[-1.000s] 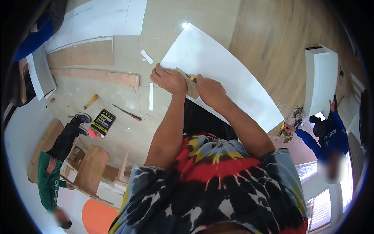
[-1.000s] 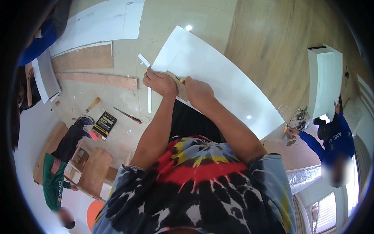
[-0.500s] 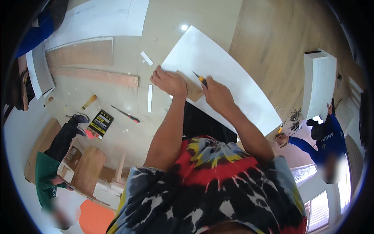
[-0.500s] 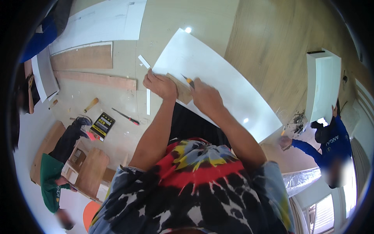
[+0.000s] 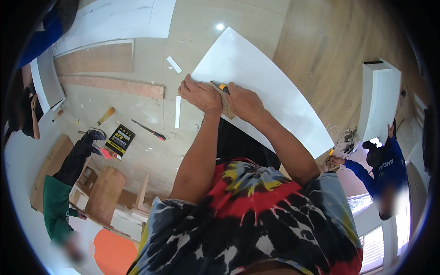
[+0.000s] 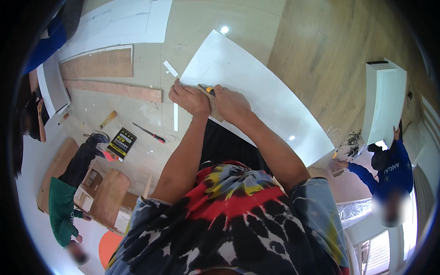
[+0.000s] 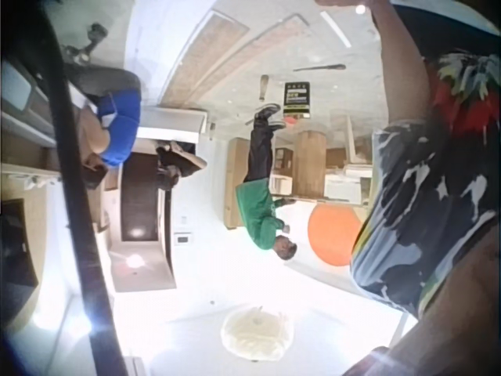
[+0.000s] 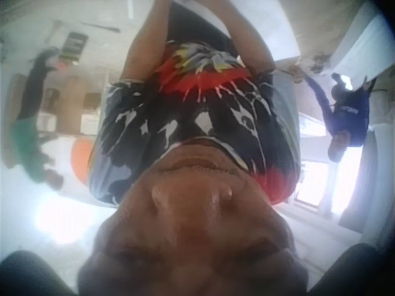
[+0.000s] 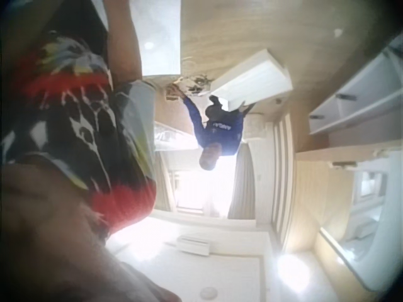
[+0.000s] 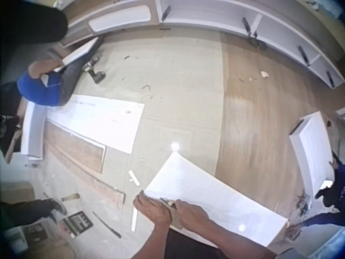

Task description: The person uses a utility knife to score and cut a rectangular recess into a white laminate panel. They repeatedly score the marked lines, rotate the panel, and continue cutting along the edges to separate the inner section.

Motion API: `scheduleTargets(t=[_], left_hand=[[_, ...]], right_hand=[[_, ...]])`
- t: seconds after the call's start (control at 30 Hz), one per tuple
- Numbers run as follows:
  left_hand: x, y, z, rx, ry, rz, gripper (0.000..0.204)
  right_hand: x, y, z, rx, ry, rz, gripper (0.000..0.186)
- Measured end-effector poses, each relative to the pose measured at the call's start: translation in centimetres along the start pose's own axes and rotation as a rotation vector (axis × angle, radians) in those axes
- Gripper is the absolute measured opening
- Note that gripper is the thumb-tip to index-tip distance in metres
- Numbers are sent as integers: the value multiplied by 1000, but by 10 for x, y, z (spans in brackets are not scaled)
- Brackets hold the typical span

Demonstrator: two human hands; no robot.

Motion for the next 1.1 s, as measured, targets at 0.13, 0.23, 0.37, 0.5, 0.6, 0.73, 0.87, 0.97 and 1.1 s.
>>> scheduleTargets(t=[0.13, 0.23, 0.37, 0.5, 0.6, 0.73, 0.87, 0.97, 1.1], left_hand=[[1, -1, 2, 19, -9, 7, 38], [0, -1, 1, 25, -6, 21, 39], [0, -1, 2, 14, -6, 14, 38], [-3, -6, 1, -37, 54, -7, 39], [-6, -9, 0, -83, 88, 8, 39], [-5, -10, 3, -84, 51, -15, 38], [-4, -4, 4, -35, 23, 40, 38], [-3, -4, 4, -5, -2, 36, 38], [-1, -12, 4, -6, 28, -20, 37]], right_hand=[[2, 0, 1, -8, -3, 6, 27], [-1, 3, 2, -2, 18, -3, 25], [2, 4, 3, -2, 11, -27, 21], [-5, 11, 3, 42, 48, -52, 17], [-5, 16, 0, 48, 36, -59, 16], [-13, 24, -2, 73, 59, -31, 15], [-12, 22, -8, 92, 67, -34, 16], [-1, -4, -25, 100, 75, -62, 17], [12, -20, -49, 143, 37, -54, 18]])
Point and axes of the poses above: each hand's wrist, its own z-axis towards the middle knuckle, its own x-axis out of the palm, y = z × x, the point moved 3 cm from there along z, towards the middle knuckle, and after that the axes turned 2 degrees about y, right-handed, at the moved point
